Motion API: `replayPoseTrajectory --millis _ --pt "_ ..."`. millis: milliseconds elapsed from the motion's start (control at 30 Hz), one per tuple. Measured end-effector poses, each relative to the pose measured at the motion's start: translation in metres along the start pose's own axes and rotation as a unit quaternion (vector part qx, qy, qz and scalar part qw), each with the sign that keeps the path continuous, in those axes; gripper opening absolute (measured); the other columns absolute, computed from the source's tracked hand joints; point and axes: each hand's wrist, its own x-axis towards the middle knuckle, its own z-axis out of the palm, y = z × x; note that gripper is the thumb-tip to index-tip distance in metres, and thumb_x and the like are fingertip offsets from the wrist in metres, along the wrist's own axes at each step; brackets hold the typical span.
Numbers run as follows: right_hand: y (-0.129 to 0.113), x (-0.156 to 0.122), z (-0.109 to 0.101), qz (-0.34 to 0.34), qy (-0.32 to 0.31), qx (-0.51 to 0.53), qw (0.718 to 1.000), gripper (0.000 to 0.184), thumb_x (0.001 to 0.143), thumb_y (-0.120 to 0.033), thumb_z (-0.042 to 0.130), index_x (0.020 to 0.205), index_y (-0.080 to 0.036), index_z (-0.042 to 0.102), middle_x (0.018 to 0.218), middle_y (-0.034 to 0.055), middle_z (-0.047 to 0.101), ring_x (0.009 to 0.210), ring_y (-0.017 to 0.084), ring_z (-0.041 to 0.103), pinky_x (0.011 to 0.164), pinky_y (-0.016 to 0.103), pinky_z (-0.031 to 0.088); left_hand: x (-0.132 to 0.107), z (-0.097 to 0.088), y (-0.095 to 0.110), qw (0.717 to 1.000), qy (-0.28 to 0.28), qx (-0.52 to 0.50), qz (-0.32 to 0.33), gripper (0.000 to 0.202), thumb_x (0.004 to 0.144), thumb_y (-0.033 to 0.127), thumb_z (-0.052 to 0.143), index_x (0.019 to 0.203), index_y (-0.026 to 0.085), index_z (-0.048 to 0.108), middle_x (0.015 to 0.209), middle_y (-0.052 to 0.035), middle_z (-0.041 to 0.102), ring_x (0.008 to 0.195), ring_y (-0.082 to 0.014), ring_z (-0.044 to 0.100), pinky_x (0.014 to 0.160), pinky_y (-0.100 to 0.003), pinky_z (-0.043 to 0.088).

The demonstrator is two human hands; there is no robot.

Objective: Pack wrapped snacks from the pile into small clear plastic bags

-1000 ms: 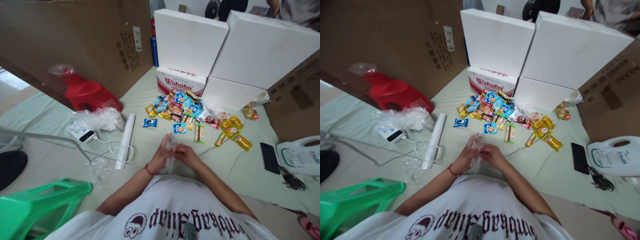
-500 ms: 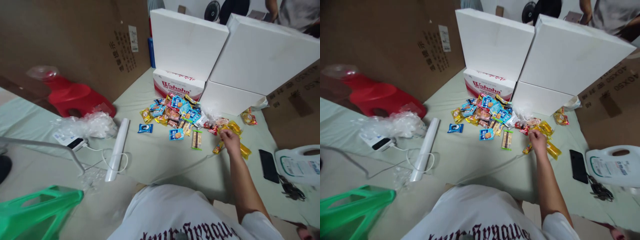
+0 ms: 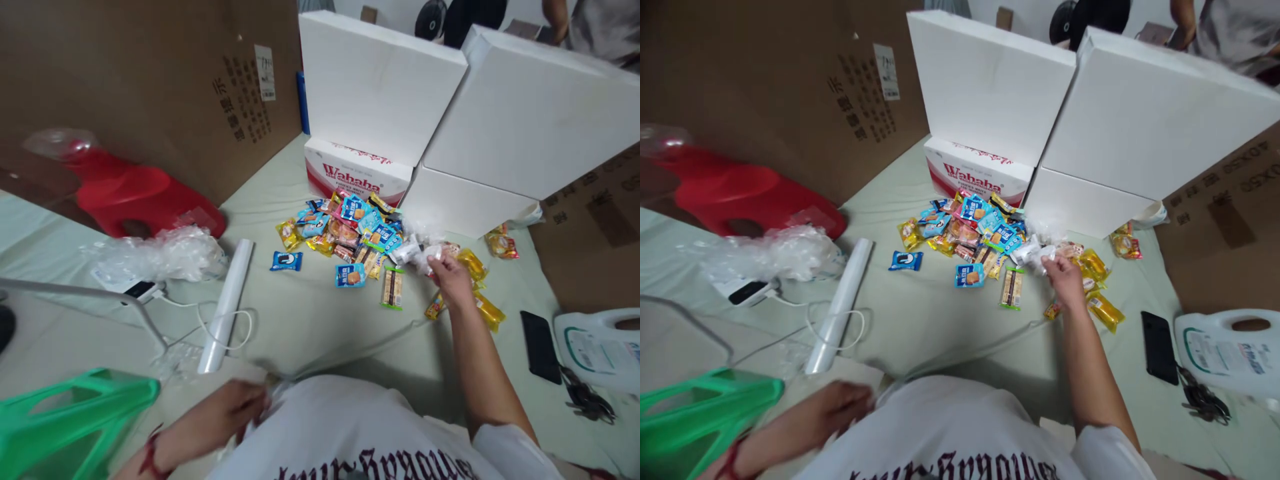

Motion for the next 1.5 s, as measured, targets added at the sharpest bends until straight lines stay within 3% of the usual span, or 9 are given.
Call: replayPoseTrajectory --millis 33,233,333,567,767,1000,1133,1267,1500 --pt "0.001 -0.021 0.007 0.042 -0.041 0.062 0.996 0.05 0.073 -0.07 0.073 0.073 -0.022 0.058 0.056 -0.0045 0.047 0.05 0.011 0.033 0.049 0.027 0.026 0.012 0.008 0.017 0.998 -0.068 0.001 0.015 0.042 0.077 0.057 0.071 0.056 0.023 0.06 0.05 0.0035 0.049 0.049 -0.0136 0.043 0.05 -0.026 0.034" --pt "0.002 -0.124 0.066 0.214 -0.165 0.223 0.937 0.056 0.07 -0.074 0.076 0.074 -0.02 0.062 0.051 -0.0065 0.041 0.044 0.008 0.023 0.039 0.023 0.014 0.106 0.109 0.096 0.967 -0.013 -0.189 0.17 0.053 0.058 0.041 0.092 0.101 0.02 0.069 0.105 -0.0064 0.066 0.091 -0.02 0.059 0.064 -0.023 0.045" --pt "0.006 -0.135 0.059 0.243 -0.187 0.247 0.919 0.054 0.068 -0.071 0.081 0.074 -0.021 0.062 0.052 -0.0076 0.039 0.044 0.007 0.021 0.039 0.022 0.013 0.141 0.139 0.1 0.951 -0.109 -0.253 0.143 0.044 0.062 0.048 0.09 0.081 0.016 0.067 0.083 -0.0022 0.065 0.078 -0.016 0.058 0.068 -0.025 0.046" --pt "0.029 -0.121 0.003 0.185 -0.139 0.171 0.958 0.049 0.064 -0.061 0.087 0.071 -0.02 0.06 0.056 -0.0069 0.04 0.05 0.008 0.027 0.043 0.021 0.022 0.17 0.123 0.09 0.873 -0.184 -0.452 0.029 0.049 0.064 0.048 0.093 0.078 0.016 0.058 0.073 0.0011 0.062 0.067 -0.0088 0.059 0.067 -0.022 0.05" --pt "0.023 -0.116 0.019 0.19 -0.096 0.253 0.944 0.045 0.064 -0.055 0.089 0.074 -0.021 0.061 0.058 -0.0071 0.042 0.049 0.008 0.03 0.041 0.02 0.023 0.161 0.135 0.096 0.889 -0.108 -0.443 -0.034 0.052 0.066 0.041 0.092 0.101 0.019 0.06 0.091 0.001 0.066 0.06 -0.0057 0.059 0.04 -0.013 0.032" --pt "0.03 -0.125 0.047 0.219 -0.157 0.308 0.912 0.044 0.067 -0.057 0.086 0.081 -0.021 0.065 0.066 -0.0031 0.054 0.05 0.01 0.038 0.043 0.023 0.029 0.158 0.138 0.099 0.799 -0.244 -0.528 -0.154 0.025 0.075 0.025 0.078 0.088 0.013 0.061 0.071 -0.001 0.063 0.048 -0.0052 0.052 0.031 -0.01 0.019" --pt "0.029 -0.131 0.049 0.036 -0.063 0.089 0.993 0.042 0.082 -0.062 0.071 0.094 -0.022 0.067 0.082 0.0025 0.063 0.064 0.016 0.05 0.06 0.031 0.047 0.159 0.143 0.103 0.835 -0.158 -0.519 -0.098 0.024 0.07 0.014 0.081 0.083 0.012 0.062 0.063 0.0027 0.059 0.051 -0.0037 0.055 0.039 -0.008 0.032" --pt "0.022 -0.133 0.051 -0.184 -0.101 -0.083 0.974 0.036 0.08 -0.052 0.077 0.103 -0.025 0.073 0.106 0.009 0.07 0.097 0.026 0.059 0.09 0.043 0.048 0.158 0.15 0.104 0.874 -0.143 -0.462 -0.051 0.034 0.068 0.03 0.088 0.081 0.012 0.063 0.061 0.0027 0.061 0.048 -0.0042 0.054 0.04 -0.011 0.033" --pt "0.027 -0.12 0.041 0.054 -0.101 0.195 0.974 0.032 0.077 -0.054 0.081 0.083 -0.024 0.073 0.075 -0.0013 0.062 0.066 0.014 0.049 0.063 0.026 0.04 0.161 0.138 0.09 0.889 -0.102 -0.444 -0.03 0.058 0.06 0.062 0.088 0.071 0.018 0.051 0.05 0.01 0.046 0.034 -0.0012 0.032 0.034 -0.018 0.015"
